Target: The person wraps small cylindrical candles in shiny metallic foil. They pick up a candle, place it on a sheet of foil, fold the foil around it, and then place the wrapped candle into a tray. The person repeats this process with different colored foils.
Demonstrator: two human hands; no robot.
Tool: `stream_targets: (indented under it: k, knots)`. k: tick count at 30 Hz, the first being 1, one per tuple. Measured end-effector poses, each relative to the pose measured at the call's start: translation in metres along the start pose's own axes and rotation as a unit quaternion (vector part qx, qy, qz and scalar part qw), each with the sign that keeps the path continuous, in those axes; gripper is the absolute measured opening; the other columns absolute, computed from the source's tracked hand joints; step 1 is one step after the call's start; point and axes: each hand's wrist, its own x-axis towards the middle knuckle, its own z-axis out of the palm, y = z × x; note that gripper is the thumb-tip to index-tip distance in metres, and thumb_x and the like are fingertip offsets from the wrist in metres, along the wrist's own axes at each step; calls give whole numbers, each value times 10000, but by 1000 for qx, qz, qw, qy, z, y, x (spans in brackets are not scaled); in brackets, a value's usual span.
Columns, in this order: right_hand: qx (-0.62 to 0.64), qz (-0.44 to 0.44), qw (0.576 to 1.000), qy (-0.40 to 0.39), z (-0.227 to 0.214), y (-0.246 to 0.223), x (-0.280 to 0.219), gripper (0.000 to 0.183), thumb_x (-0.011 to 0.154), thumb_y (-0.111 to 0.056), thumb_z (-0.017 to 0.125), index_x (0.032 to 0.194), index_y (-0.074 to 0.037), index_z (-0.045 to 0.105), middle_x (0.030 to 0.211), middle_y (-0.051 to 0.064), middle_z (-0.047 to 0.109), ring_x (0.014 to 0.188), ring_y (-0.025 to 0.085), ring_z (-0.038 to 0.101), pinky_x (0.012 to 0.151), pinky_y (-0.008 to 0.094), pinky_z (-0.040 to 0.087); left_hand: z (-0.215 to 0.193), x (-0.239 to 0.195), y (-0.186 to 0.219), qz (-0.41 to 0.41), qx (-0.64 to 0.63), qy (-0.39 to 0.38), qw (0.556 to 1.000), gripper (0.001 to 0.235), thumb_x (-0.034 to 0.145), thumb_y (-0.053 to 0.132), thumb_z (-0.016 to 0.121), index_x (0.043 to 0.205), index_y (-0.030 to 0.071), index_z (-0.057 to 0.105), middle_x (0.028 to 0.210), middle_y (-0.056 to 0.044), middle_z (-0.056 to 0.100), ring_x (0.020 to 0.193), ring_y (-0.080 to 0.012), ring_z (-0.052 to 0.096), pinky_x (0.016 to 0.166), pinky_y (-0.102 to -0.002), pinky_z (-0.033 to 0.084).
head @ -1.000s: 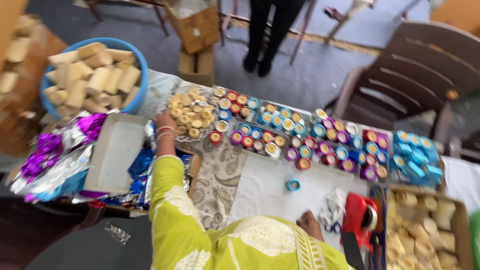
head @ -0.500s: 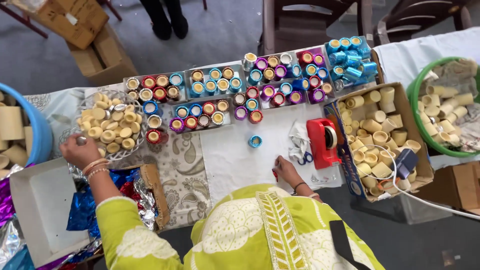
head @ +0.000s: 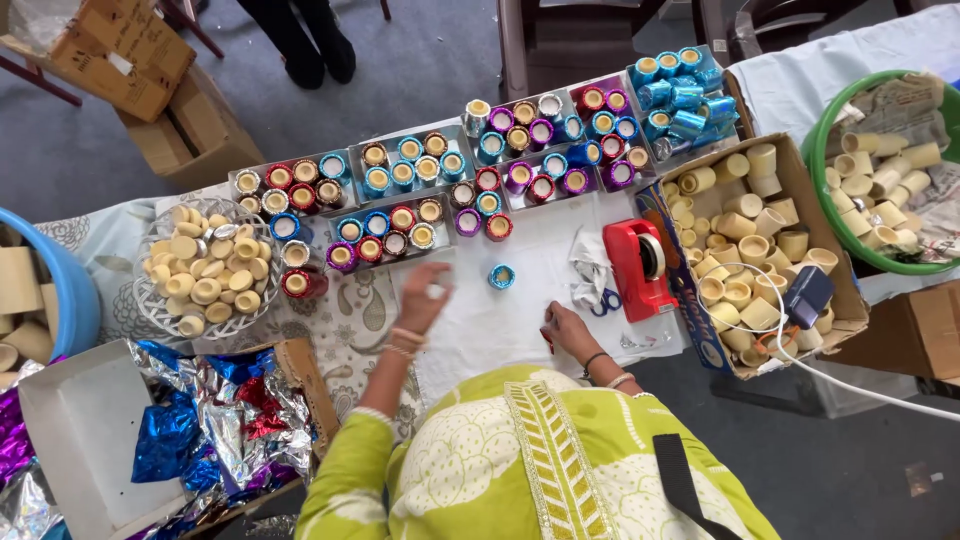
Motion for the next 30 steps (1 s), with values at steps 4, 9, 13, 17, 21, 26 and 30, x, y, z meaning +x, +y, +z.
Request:
stream_targets:
  k: [4, 9, 13, 17, 21, 26, 30]
  knots:
    - [-10, -5, 1000, 16, 1, -1, -1, 288, 811, -126, 784, 986, -59, 566, 795, 150, 664, 729, 314, 653, 675, 413, 521, 60, 10, 13, 8, -14, -63, 998, 433, 758, 27, 798, 1175, 84, 694, 1136, -100, 674, 957, -264, 670, 841, -357, 566]
    - [13, -6, 1000, 15, -3, -10, -6, 296, 807, -103, 787, 984, -50, 556, 800, 161, 652, 725, 311, 641, 679, 407, 524, 92, 21, 12, 50, 32, -115, 992, 513, 733, 23, 788, 1219, 97, 643, 1155, -112, 671, 1080, -339, 595, 963, -415, 506]
    - [7, 3, 1000, 6, -12, -25, -12, 295, 826, -104, 781, 996, -45, 547, 779, 166, 641, 701, 311, 610, 666, 409, 509, 102, 19, 8, 49, 43, -131, 989, 572, 727, 13, 774, 1266, 95, 602, 1179, -115, 668, 1074, -344, 570, 965, -420, 498]
    - [21, -15, 1000, 10, -12, -26, -12, 285, 826, -95, 770, 990, -35, 546, 767, 154, 632, 683, 292, 609, 656, 397, 508, 106, 16, 2, 27, 70, -150, 986, 592, 752, -15, 756, 1302, 101, 573, 1123, -109, 667, 1067, -341, 570, 958, -420, 498]
    - [7, -2, 1000, 3, -13, -28, -11, 281, 832, -103, 770, 990, -33, 548, 759, 147, 633, 684, 284, 609, 654, 398, 506, 110, 12, -3, 32, 109, -163, 980, 604, 753, -49, 735, 1308, 100, 550, 1096, -113, 666, 1070, -341, 568, 952, -419, 495]
    - [1, 5, 1000, 4, -15, -32, -12, 281, 830, -102, 773, 989, -31, 552, 758, 152, 628, 677, 287, 606, 659, 398, 505, 109, 12, -3, 16, 124, -171, 977, 541, 759, -19, 767, 1244, 111, 567, 1072, -100, 681, 1063, -330, 577, 938, -413, 502]
    - [11, 12, 1000, 3, -16, -35, -13, 278, 831, -103, 771, 989, -33, 553, 765, 147, 634, 680, 282, 606, 664, 396, 508, 104, 14, -3, 10, 127, -182, 975, 501, 750, 53, 813, 1197, 100, 593, 1072, -91, 691, 1068, -322, 589, 939, -413, 507]
